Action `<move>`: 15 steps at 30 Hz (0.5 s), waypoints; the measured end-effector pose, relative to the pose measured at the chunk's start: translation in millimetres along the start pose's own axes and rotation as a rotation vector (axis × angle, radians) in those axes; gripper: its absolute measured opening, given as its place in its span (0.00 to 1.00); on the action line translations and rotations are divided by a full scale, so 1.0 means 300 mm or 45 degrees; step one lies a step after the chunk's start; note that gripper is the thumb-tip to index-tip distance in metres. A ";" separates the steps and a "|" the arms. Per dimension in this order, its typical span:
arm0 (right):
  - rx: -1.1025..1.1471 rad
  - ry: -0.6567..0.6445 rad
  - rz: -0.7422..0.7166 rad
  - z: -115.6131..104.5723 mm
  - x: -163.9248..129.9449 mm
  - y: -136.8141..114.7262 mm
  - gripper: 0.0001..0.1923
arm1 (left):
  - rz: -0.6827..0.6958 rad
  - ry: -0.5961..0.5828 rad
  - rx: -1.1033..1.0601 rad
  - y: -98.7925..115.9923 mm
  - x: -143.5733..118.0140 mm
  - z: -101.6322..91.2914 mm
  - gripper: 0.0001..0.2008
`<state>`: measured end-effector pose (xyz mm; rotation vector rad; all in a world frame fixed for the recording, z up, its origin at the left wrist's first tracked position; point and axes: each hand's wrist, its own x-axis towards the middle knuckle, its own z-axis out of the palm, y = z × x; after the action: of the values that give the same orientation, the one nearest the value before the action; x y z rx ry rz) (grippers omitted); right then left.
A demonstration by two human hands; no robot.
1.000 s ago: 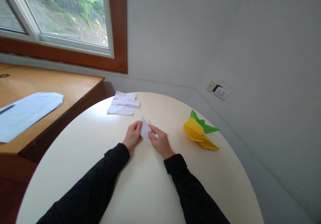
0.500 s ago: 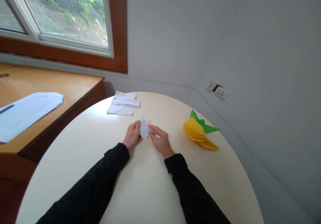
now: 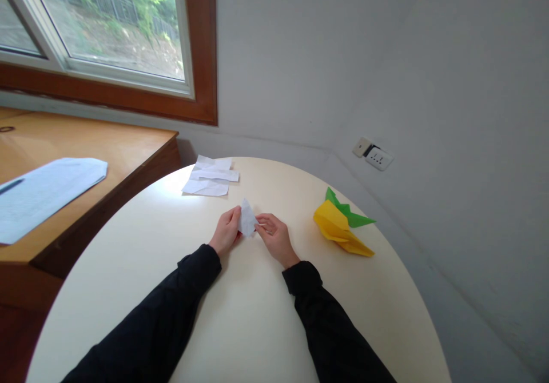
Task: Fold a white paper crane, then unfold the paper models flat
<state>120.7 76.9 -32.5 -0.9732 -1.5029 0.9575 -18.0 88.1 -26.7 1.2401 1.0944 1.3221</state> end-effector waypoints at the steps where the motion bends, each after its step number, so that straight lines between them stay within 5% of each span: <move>1: 0.015 0.001 0.002 -0.001 0.001 0.001 0.08 | -0.015 -0.019 -0.003 -0.002 -0.001 0.000 0.22; 8: 0.010 0.010 -0.007 -0.011 0.007 0.012 0.06 | -0.086 -0.201 -0.188 -0.033 0.005 0.003 0.21; 15: 0.021 -0.068 0.041 -0.017 0.002 0.018 0.03 | -0.112 -0.221 -0.185 -0.008 -0.001 0.006 0.20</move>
<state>126.0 79.6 -36.6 -0.9692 -1.5253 1.0250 -16.1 88.0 -29.0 1.1621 0.9043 1.1825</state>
